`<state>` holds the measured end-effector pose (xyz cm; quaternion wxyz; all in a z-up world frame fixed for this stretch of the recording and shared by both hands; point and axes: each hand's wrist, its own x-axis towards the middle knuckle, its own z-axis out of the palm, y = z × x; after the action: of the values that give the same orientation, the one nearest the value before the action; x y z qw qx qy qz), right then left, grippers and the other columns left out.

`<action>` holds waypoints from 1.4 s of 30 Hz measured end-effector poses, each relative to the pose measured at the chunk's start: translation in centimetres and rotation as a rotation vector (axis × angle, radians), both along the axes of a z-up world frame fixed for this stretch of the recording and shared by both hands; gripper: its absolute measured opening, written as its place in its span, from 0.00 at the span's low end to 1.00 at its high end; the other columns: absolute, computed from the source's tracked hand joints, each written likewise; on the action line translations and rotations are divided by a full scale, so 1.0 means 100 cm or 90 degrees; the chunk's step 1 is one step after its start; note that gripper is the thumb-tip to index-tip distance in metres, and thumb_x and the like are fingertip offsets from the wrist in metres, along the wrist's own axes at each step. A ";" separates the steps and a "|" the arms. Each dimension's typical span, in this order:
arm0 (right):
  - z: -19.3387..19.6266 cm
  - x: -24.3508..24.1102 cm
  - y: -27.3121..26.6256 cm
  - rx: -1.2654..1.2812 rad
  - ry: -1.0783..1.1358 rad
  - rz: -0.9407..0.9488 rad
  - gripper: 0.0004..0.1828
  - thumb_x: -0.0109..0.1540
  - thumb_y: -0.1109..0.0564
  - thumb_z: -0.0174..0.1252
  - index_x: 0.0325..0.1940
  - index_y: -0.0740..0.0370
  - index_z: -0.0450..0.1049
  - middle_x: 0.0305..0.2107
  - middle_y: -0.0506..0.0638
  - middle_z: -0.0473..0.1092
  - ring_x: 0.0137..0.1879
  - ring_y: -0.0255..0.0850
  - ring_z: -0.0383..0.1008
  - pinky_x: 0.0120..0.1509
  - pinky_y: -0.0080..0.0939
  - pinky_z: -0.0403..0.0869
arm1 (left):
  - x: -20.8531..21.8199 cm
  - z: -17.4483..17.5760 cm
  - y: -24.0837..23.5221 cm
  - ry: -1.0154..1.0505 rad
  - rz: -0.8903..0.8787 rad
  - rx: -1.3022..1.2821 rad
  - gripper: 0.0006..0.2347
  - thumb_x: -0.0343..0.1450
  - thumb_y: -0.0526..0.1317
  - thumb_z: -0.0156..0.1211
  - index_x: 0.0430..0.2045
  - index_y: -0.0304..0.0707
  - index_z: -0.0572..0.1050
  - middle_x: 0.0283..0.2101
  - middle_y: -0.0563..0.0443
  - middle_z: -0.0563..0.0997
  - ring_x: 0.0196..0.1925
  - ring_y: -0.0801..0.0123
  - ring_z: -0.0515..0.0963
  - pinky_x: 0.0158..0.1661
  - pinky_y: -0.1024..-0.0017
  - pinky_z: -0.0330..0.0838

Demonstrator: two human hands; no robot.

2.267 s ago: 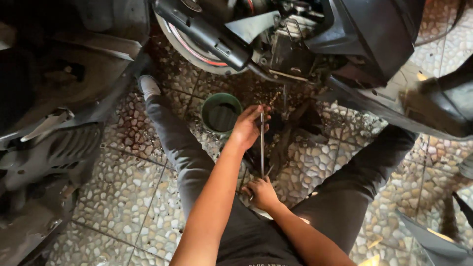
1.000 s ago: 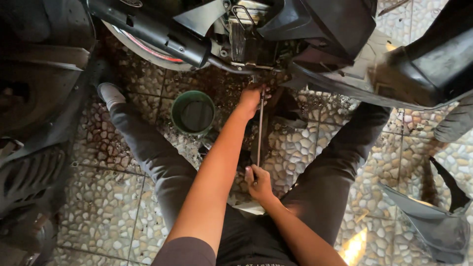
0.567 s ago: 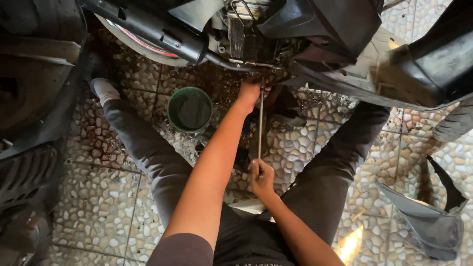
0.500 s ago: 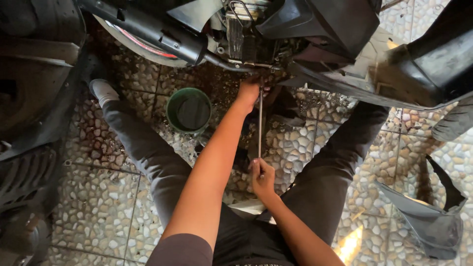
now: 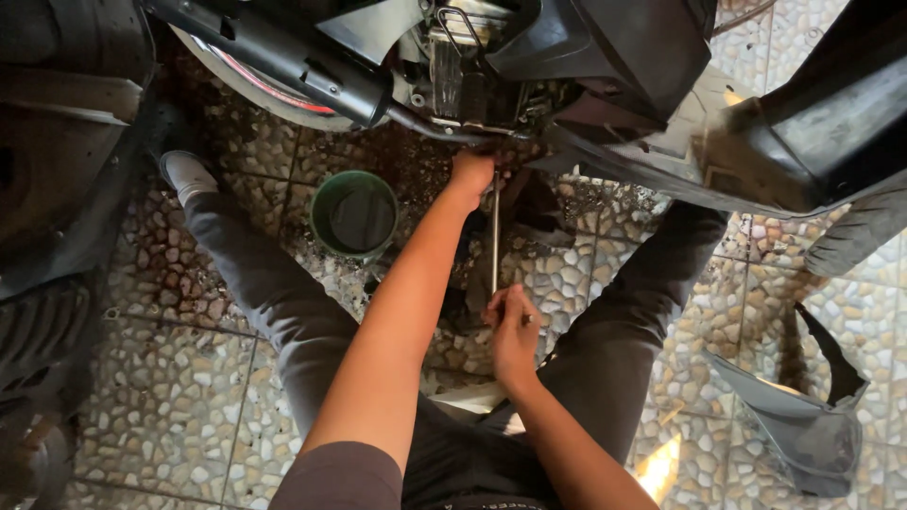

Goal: The person sits on the floor beside a motorcycle and uses a T-handle wrench to loosen and turn a fastener on the lower engine area. They handle a small metal part with both hands, then resume turning the wrench on the motorcycle.

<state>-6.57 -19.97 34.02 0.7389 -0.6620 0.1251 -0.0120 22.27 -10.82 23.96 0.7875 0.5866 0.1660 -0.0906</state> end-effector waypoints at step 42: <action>0.005 0.006 -0.013 0.449 0.094 -0.112 0.23 0.72 0.41 0.43 0.30 0.57 0.63 0.19 0.46 0.56 0.27 0.38 0.55 0.39 0.43 0.61 | 0.014 -0.057 -0.007 0.034 -0.072 -0.156 0.06 0.74 0.36 0.59 0.39 0.34 0.79 0.32 0.49 0.83 0.28 0.64 0.81 0.29 0.66 0.77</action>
<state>-5.95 -21.24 34.51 0.9069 -0.3521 0.2311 0.0159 23.66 -11.51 18.26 0.8423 0.4918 0.1411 -0.1698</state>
